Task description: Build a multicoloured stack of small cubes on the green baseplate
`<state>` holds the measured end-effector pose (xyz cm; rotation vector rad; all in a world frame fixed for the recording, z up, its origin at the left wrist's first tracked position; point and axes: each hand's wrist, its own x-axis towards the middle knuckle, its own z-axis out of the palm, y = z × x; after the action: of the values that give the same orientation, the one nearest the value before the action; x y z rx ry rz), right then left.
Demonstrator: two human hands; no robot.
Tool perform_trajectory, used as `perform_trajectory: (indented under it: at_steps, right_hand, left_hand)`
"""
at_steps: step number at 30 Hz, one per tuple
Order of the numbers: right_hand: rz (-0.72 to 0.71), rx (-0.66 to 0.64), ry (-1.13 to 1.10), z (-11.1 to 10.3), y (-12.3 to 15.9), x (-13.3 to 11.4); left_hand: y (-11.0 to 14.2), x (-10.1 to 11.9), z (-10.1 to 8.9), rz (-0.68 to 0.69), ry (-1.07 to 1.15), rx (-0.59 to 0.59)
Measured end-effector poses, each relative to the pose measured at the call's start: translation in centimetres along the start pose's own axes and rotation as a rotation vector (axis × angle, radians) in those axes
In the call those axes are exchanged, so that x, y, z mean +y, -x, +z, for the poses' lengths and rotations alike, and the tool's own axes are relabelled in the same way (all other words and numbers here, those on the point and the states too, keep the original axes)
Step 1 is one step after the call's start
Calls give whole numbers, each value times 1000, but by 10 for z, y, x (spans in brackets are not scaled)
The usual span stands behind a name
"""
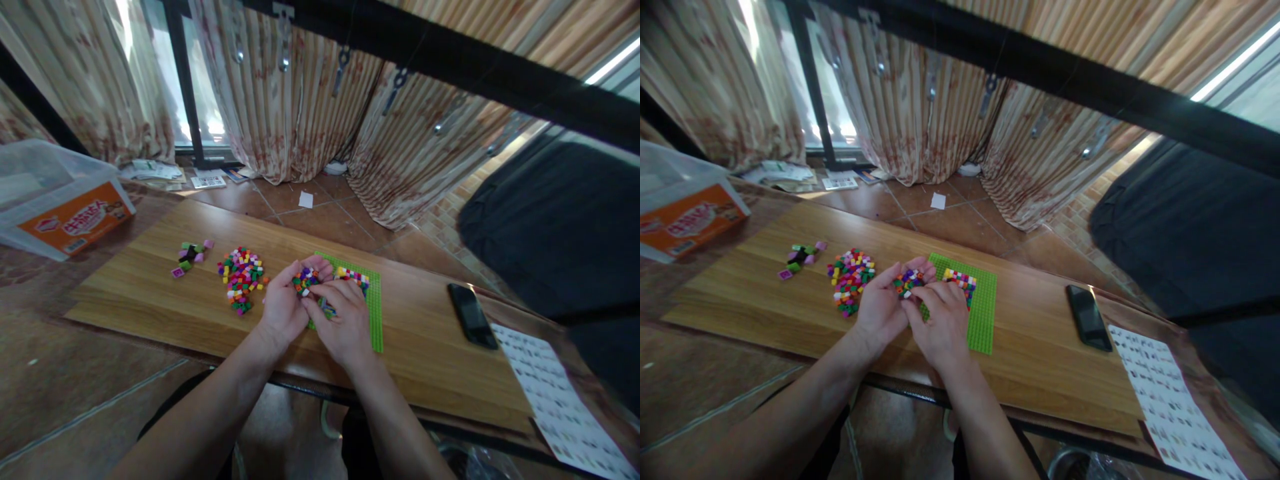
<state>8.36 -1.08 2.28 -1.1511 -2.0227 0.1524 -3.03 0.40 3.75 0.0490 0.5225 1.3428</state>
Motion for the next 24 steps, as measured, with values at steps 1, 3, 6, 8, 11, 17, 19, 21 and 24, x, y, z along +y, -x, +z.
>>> perform_trajectory:
  at_steps: [1,3,6,8,11,17,19,21,24]
  right_hand:
    - [7,-9,14,1,0,0]
    - [15,-13,43,3,0,0]
    - [25,-19,62,3,0,-1]
    - [35,-17,48,3,0,-3]
    - [46,10,-15,2,0,-6]
    - [151,112,-209,-4,1,-1]
    - [199,166,-247,-7,0,7]
    - [214,245,-262,-9,-1,17]
    - [230,323,-270,-12,-4,32]
  left_hand:
    - [0,0,0,14,-17,0]
    - [1,-2,0,38,-50,-6]
    - [1,-4,0,37,-67,-24]
    - [1,-5,0,20,-55,-29]
    - [1,-5,0,-9,-14,-12]
    - [0,-2,-1,26,22,55]
    - [0,-3,-1,38,31,46]
    - [-1,-3,-2,43,44,32]
    - [-1,-4,-3,46,45,41]
